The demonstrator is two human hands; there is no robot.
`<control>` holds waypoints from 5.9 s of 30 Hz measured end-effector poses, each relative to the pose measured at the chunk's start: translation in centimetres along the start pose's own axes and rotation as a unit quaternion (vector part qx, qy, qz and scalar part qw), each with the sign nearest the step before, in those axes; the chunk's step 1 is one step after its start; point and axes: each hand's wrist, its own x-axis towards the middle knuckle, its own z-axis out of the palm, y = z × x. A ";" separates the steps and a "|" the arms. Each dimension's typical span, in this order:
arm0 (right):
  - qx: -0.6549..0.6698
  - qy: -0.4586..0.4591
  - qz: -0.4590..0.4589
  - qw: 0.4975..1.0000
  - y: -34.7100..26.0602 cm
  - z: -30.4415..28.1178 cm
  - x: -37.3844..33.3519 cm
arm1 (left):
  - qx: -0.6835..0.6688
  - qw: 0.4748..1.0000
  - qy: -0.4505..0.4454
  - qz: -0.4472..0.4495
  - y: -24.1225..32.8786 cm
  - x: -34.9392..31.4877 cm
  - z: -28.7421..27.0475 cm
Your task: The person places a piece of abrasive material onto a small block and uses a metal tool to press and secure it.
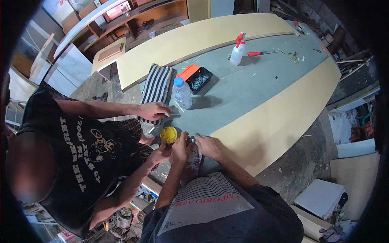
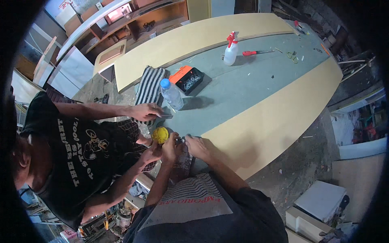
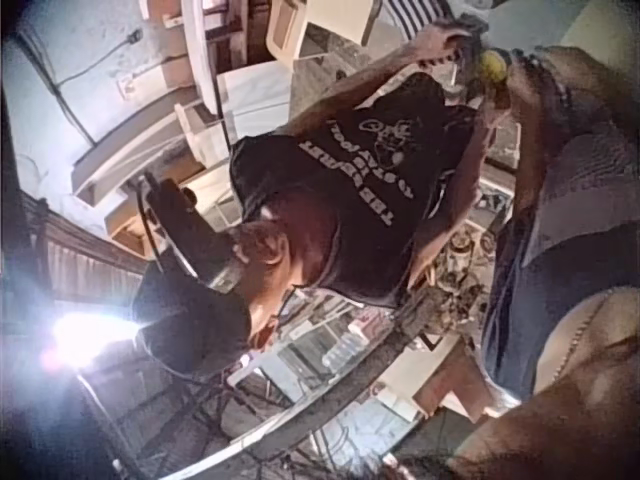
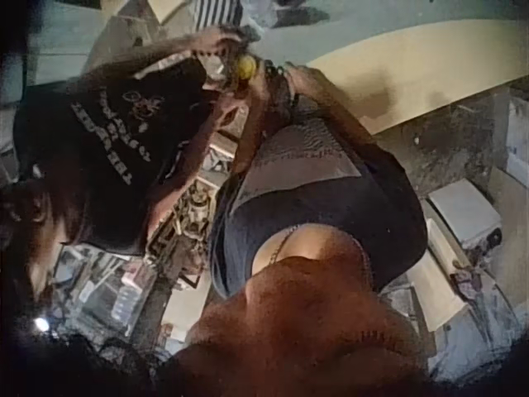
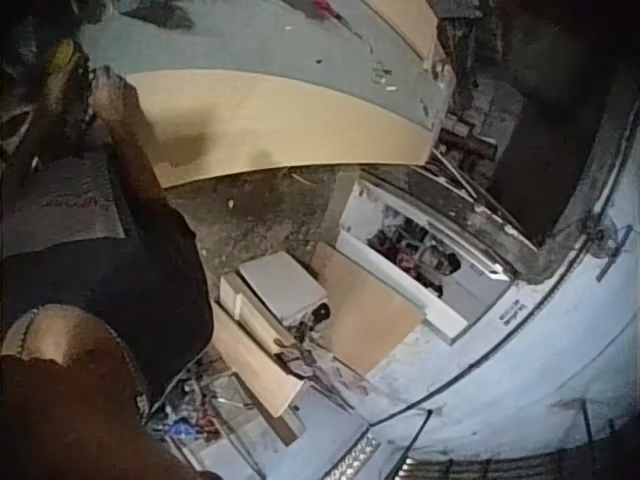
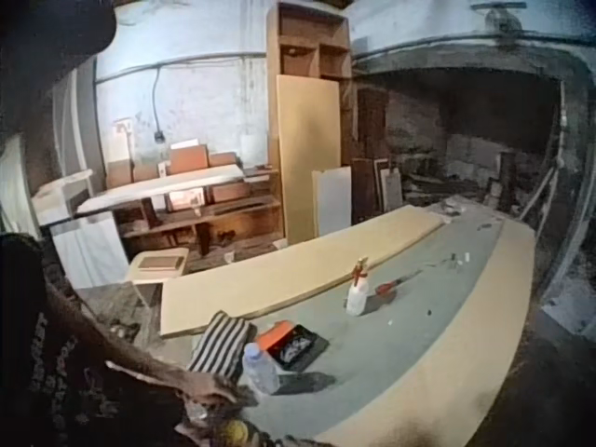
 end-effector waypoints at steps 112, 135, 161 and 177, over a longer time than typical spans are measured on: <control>-0.274 0.018 -0.158 0.948 -4.4 9.2 18.4 | -0.149 0.972 0.180 0.006 -6.0 -6.4 -2.2; -0.216 0.041 -0.195 0.956 -2.1 9.6 17.8 | -0.214 0.922 0.319 -0.058 -5.1 -10.0 -3.4; 0.649 0.058 0.074 0.755 4.3 2.9 -0.6 | -0.212 0.925 0.316 0.003 -3.1 -8.7 -1.2; 0.114 0.098 -0.187 0.971 -0.2 -2.3 -7.6 | 0.014 0.912 0.224 0.344 0.3 -9.3 -0.8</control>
